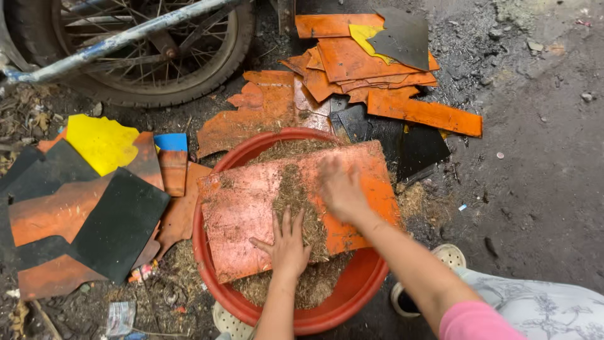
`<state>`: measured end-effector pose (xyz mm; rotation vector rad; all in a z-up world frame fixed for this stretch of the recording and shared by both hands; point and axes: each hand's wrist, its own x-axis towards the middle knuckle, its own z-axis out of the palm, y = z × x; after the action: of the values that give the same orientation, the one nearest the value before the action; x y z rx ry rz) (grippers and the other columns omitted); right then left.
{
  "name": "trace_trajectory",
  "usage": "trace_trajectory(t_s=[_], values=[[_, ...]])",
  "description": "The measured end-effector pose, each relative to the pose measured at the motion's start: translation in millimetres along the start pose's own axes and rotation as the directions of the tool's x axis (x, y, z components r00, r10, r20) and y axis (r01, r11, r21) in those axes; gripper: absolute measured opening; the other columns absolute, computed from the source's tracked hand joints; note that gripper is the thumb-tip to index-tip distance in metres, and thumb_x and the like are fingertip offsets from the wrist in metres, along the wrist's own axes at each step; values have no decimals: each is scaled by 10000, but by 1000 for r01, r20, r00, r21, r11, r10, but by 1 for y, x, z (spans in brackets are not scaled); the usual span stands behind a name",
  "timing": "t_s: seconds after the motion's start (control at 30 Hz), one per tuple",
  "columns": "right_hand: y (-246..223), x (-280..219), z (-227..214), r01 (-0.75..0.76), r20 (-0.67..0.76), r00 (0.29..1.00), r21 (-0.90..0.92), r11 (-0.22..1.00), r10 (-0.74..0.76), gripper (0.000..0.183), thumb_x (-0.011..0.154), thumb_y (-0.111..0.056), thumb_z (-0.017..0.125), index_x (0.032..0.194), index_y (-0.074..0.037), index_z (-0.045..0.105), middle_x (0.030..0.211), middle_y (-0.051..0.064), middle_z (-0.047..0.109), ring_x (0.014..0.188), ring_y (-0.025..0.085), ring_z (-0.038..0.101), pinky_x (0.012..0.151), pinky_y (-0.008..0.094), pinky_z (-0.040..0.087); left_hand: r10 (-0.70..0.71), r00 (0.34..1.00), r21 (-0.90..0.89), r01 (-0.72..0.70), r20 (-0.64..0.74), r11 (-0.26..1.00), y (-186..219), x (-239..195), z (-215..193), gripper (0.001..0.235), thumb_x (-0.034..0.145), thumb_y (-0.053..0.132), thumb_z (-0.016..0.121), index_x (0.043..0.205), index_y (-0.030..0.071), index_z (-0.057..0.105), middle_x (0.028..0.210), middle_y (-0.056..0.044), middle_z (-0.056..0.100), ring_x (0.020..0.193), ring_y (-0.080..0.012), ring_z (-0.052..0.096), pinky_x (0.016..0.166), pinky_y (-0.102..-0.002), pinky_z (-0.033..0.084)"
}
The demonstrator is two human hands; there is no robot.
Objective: The person scrubs several flat, colored tiles with a coarse material from a red basin, then places the cleaned tiles aside. The person handles orange and black tiles one at a time, rubbing them with the material and setting them down.
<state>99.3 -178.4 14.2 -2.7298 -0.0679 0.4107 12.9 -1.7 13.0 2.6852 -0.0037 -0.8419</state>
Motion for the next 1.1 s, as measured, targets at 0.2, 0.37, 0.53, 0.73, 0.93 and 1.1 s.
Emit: trace_trajectory(t_s=[0.2, 0.37, 0.53, 0.73, 0.93, 1.1], values=[[45, 35, -30, -78, -235, 971, -128, 989, 46, 660, 1032, -365, 392, 1508, 64, 236, 1657, 259, 140, 1525, 480, 70, 1129, 644, 28, 10, 1000, -24, -11, -13, 1000, -6, -6, 7, 970, 836, 338, 803, 1589, 366, 191, 1714, 8, 68, 1564, -292, -1, 1050, -869, -116], [-42, 40, 27, 50, 29, 998, -119, 992, -47, 791, 1036, -496, 343, 1594, 12, 103, 1680, 208, 46, 1546, 379, -43, 1205, 589, -45, 21, 998, -10, -22, -66, 1000, -6, -2, 9, 924, 840, 404, 800, 1559, 349, 222, 1707, -4, 95, 1583, -285, -5, 1053, -880, -113], [-23, 36, -5, 99, 172, 982, -140, 985, -74, 695, 1050, -476, 279, 1623, -126, 100, 1720, 74, 41, 1584, 232, -10, 1249, 612, -87, 0, 999, -38, -2, -40, 999, -6, -4, 10, 939, 842, 423, 789, 1572, 403, 200, 1699, 8, 90, 1568, -277, 1, 1062, -877, -105], [58, 37, -55, -194, -18, 981, -126, 973, 193, 722, 1039, -462, 301, 1601, -106, 19, 1707, 83, -15, 1555, 284, -67, 1208, 592, -90, 6, 1000, -3, -6, -22, 1000, -5, -2, 7, 946, 848, 400, 791, 1572, 391, 184, 1711, 13, 55, 1580, -299, -32, 1051, -878, -108], [-39, 15, 10, 19, -102, 994, -52, 998, -24, 826, 968, -390, 488, 1597, 58, 196, 1641, 237, 60, 1515, 390, -16, 1206, 584, 16, 11, 999, -14, -11, -39, 1000, -9, -3, 16, 949, 855, 397, 782, 1586, 357, 178, 1714, 5, 54, 1569, -305, -22, 1055, -873, -128], [-27, 3, -4, 217, 261, 950, -165, 962, -170, 596, 997, -406, 421, 1489, -71, 380, 1681, 89, 105, 1570, 294, 10, 1222, 656, -33, 2, 1000, -3, -3, -27, 1000, -13, 2, 18, 951, 857, 423, 772, 1593, 345, 175, 1706, -8, 54, 1582, -289, -28, 1068, -863, -131]])
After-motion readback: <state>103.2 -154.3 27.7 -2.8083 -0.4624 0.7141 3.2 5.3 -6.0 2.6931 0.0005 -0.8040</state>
